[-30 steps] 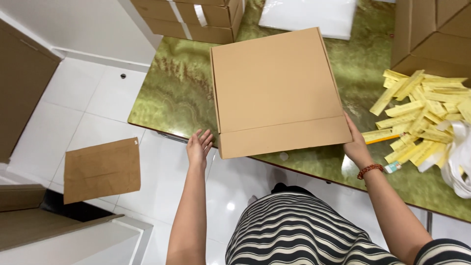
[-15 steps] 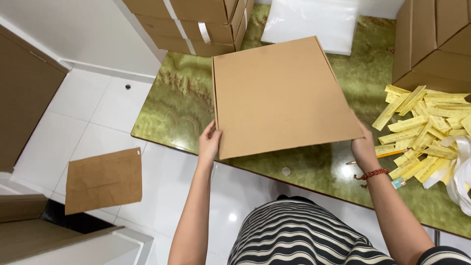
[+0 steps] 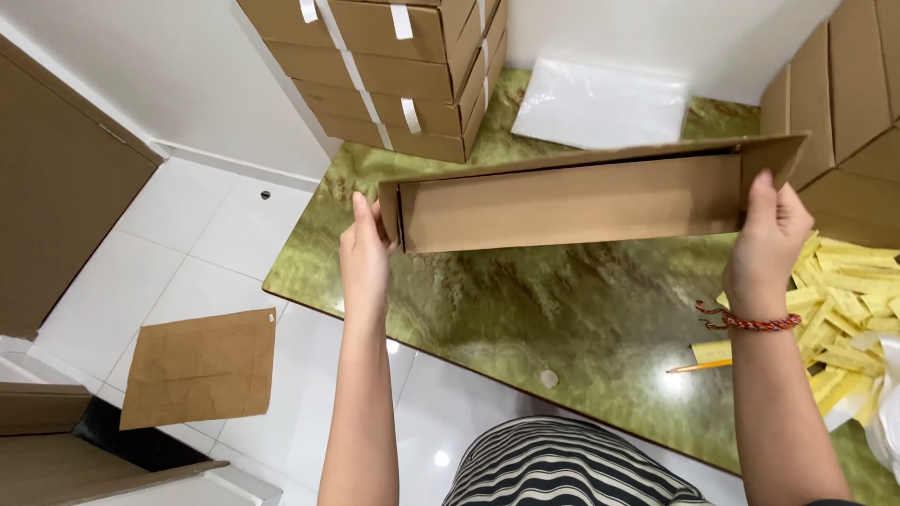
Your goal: The person opens a cardboard box on a table, removes a yellow shirt wrapped in bubble wrap, and hangs it on a clothing rack. They then fold the bubble wrap, place it back in the box, close the box, and tie it with a white ribbon.
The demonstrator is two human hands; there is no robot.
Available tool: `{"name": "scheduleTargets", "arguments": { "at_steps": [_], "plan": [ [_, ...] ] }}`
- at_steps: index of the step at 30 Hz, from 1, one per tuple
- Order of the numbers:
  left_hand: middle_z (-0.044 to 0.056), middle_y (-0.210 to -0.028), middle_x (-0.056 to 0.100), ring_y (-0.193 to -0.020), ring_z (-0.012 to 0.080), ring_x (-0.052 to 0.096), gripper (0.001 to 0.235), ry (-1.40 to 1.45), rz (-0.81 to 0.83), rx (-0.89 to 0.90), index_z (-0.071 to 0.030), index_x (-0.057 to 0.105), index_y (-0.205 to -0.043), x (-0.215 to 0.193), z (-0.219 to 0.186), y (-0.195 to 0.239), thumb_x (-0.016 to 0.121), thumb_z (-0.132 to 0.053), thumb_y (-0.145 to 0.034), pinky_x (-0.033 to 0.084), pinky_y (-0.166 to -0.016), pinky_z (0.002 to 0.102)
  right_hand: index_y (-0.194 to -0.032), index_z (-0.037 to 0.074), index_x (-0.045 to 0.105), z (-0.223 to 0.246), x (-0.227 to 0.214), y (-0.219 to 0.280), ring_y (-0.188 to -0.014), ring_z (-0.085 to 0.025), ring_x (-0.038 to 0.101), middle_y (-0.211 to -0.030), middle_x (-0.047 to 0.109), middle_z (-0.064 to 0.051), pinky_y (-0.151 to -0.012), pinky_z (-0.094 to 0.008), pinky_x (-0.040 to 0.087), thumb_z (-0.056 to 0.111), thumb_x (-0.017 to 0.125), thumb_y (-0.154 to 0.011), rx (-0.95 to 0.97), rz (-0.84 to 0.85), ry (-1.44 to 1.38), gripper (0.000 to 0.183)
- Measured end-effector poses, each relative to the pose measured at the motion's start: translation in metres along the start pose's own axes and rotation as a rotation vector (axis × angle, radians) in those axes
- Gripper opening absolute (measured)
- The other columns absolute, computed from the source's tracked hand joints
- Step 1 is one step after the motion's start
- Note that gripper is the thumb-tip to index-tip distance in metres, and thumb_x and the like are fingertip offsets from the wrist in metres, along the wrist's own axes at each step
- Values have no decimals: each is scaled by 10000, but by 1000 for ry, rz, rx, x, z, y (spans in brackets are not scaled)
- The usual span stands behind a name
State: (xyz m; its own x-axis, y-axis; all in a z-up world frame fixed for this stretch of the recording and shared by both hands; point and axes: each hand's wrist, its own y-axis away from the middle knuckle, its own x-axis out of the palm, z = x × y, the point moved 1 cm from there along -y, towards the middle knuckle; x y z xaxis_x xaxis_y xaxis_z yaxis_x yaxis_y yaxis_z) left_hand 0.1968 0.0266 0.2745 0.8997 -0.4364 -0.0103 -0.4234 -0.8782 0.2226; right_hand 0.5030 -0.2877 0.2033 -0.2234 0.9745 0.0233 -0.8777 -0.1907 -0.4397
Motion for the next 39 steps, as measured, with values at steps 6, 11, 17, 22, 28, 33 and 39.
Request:
{"name": "scheduleTargets", "arguments": {
  "at_steps": [6,11,17,22,28,33,39],
  "plan": [
    [217,-1512,626,-1418,284,633,886,140,44,62,41,550,-1494,7,-5,-3,298,-625,-967,507,-1190,376,-813,218,230,6,-5,-15,-772,-54,172,-808,193,94,-699,-301,127,166,525,-1301,-17,-31,103,572],
    [205,-1510,633,-1410,280,640,827,168,9,70,46,557,-1486,12,-6,-7,341,-578,-988,523,-1176,377,-857,199,206,7,-1,-23,-804,-73,154,-839,173,82,-729,-307,130,328,408,-1308,-17,-4,129,511],
    [183,-1547,602,-1442,252,605,786,110,-30,107,30,541,-1501,26,-4,-8,353,-552,-1008,504,-1189,359,-1439,43,496,-18,9,-47,-1343,-133,600,-1457,574,-92,-1120,-311,551,834,437,-994,163,-107,-6,910],
    [164,-1516,634,-1417,237,630,739,96,-51,145,18,586,-1469,33,-7,-7,340,-520,-1026,530,-1168,348,-1616,-45,216,-33,7,-57,-1604,-255,385,-1714,292,-180,-1312,-402,433,793,461,-1066,155,-14,-169,1033],
    [177,-1528,616,-1427,254,618,735,100,-60,182,15,579,-1473,36,1,-10,328,-519,-1035,514,-1169,351,-1581,1,302,-19,17,-61,-1571,-225,410,-1667,360,-141,-1313,-381,429,774,460,-1029,162,5,-210,964],
    [173,-1522,625,-1427,252,621,716,131,-61,186,16,582,-1468,37,-3,-5,332,-500,-1039,525,-1167,351,-1620,-53,160,-39,6,-62,-1623,-240,395,-1738,300,-163,-1340,-387,418,799,501,-1031,195,15,-278,1090],
    [104,-1698,433,-1540,272,476,691,-67,4,275,-278,471,-1577,33,-25,0,292,-629,-1009,445,-1230,405,-1570,73,420,13,27,-59,-1485,-160,568,-1591,554,-56,-1268,-320,507,800,436,-922,215,23,-251,974]
  ]
}}
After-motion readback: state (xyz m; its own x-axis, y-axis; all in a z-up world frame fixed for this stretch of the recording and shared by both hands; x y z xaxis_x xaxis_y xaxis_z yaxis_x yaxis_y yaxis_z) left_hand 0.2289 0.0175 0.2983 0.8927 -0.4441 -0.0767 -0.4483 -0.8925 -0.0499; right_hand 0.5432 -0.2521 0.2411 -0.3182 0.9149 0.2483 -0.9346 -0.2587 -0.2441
